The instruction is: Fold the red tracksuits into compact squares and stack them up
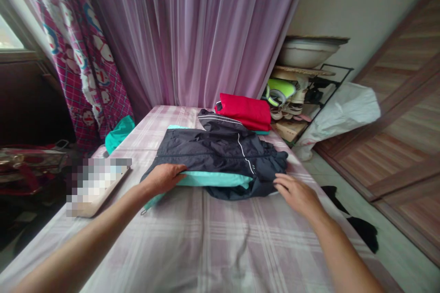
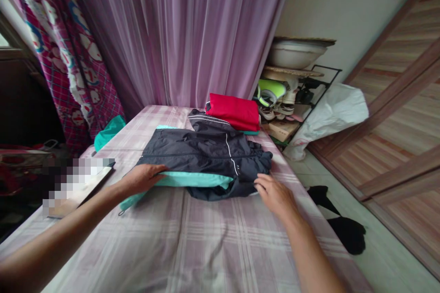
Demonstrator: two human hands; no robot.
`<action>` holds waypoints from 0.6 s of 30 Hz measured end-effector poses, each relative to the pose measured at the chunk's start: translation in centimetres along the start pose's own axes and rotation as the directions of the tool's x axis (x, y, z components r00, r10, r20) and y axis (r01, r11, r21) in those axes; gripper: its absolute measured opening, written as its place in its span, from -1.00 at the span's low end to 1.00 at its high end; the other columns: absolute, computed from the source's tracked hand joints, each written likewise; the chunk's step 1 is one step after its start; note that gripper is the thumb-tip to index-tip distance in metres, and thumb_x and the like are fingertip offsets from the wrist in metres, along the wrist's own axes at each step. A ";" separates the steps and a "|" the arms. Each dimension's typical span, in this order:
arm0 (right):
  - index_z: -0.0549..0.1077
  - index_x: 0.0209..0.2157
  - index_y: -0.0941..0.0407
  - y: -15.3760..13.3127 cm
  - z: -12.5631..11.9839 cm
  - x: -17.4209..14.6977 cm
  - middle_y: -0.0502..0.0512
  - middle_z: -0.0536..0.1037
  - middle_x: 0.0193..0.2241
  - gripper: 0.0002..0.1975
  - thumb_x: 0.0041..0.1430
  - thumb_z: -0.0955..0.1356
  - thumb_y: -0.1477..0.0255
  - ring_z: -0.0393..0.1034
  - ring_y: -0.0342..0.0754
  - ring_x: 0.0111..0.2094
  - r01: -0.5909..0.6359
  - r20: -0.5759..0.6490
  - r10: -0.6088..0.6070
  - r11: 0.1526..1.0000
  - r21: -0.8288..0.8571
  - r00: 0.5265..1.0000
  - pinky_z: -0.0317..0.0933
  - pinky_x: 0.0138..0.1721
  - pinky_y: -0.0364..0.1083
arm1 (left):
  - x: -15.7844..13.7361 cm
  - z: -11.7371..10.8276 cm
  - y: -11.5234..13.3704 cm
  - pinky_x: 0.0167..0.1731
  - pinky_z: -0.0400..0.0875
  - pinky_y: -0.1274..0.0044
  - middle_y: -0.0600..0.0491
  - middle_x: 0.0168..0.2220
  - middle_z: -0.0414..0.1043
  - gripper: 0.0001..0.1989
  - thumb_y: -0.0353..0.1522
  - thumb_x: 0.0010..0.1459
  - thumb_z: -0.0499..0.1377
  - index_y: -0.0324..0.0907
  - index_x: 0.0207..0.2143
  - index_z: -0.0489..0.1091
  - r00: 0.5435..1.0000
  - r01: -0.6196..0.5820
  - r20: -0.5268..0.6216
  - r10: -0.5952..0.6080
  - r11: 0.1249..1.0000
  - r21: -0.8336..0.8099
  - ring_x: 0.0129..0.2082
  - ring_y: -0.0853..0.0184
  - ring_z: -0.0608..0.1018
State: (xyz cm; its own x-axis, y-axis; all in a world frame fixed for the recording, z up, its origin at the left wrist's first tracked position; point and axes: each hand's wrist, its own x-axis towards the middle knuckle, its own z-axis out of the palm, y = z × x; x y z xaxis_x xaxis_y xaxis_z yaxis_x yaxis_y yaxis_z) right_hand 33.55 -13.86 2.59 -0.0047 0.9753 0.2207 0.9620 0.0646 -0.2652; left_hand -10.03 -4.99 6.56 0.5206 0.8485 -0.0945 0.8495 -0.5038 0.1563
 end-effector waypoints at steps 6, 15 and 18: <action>0.50 0.05 0.18 -5.8 -4.9 12.7 0.34 0.45 0.14 -0.63 0.25 0.28 0.42 0.29 0.17 0.11 -0.090 -0.490 0.030 0.991 -0.099 0.871 0.18 0.13 0.16 | 4.6 -4.8 -0.6 -0.08 0.41 0.37 -0.13 0.09 0.47 -0.57 -0.22 0.34 -0.03 -0.14 0.18 0.30 0.885 0.359 -0.350 -0.308 0.929 0.089 0.01 0.10 0.56; 0.34 0.24 0.03 -13.4 4.4 8.2 0.26 0.34 0.26 -0.32 0.09 0.49 0.25 0.15 0.19 0.27 0.637 -0.094 -0.661 0.745 -0.200 0.744 0.05 0.23 0.20 | 2.5 0.5 -3.3 0.25 0.09 0.11 -0.12 0.28 0.30 -0.43 -0.10 0.23 0.15 0.00 0.26 0.26 0.957 0.208 -0.246 -0.155 0.956 0.205 0.22 0.04 0.40; 0.34 0.24 -0.01 -14.8 7.4 7.6 0.30 0.18 0.35 -0.25 -0.01 0.55 0.32 0.02 0.22 0.35 0.647 -0.069 -0.676 0.726 -0.233 0.734 -0.09 0.29 0.29 | 1.5 1.7 -4.0 0.28 -0.03 0.03 -0.15 0.33 0.22 -0.34 -0.12 0.16 0.23 0.03 0.30 0.21 0.964 0.212 -0.210 -0.163 0.948 0.238 0.29 -0.01 0.30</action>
State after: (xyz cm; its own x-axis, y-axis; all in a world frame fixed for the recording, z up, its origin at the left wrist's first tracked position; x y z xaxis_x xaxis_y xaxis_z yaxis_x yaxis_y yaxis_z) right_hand 17.22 -5.83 1.31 -0.6346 0.6577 0.4059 0.7594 0.6283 0.1691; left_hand -12.50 -1.99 4.17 0.3457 0.9340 0.0903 0.9359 -0.3362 -0.1054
